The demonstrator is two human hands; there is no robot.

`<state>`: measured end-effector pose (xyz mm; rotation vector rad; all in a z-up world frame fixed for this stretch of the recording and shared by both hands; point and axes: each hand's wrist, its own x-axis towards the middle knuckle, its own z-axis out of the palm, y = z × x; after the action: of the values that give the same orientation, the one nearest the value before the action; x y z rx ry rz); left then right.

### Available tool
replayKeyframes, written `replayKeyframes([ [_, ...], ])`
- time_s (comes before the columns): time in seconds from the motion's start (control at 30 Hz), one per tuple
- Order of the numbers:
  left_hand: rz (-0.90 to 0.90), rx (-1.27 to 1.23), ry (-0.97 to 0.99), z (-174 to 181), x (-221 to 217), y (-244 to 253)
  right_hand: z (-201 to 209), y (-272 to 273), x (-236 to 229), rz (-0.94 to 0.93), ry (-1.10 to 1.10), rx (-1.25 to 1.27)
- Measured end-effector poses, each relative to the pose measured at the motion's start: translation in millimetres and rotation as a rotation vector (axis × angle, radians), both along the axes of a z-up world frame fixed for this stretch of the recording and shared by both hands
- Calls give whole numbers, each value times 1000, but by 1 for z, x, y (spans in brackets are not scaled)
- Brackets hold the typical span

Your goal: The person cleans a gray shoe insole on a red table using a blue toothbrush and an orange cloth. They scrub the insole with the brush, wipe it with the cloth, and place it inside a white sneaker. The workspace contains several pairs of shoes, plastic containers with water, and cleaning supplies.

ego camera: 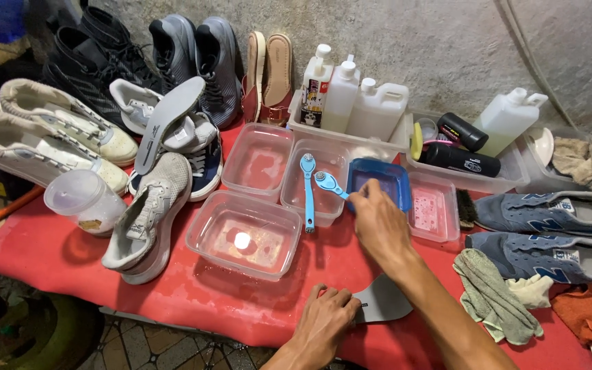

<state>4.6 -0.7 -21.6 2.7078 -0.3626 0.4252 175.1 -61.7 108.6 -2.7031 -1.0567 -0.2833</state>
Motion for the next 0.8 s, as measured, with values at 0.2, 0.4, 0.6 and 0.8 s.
replayKeyframes([
  [0.2,-28,-4,9,-2,1,2,4,34,2,19,-55,-133],
  [0.4,-34,-3,15,0,-2,2,0,40,0,-96,263,17],
  [0.6,-15,-12,12,9,-6,2,11,10,-5,23,23,11],
  [0.8,-1,-17,30,6,-2,1,4,-18,-11,-6,56,106],
])
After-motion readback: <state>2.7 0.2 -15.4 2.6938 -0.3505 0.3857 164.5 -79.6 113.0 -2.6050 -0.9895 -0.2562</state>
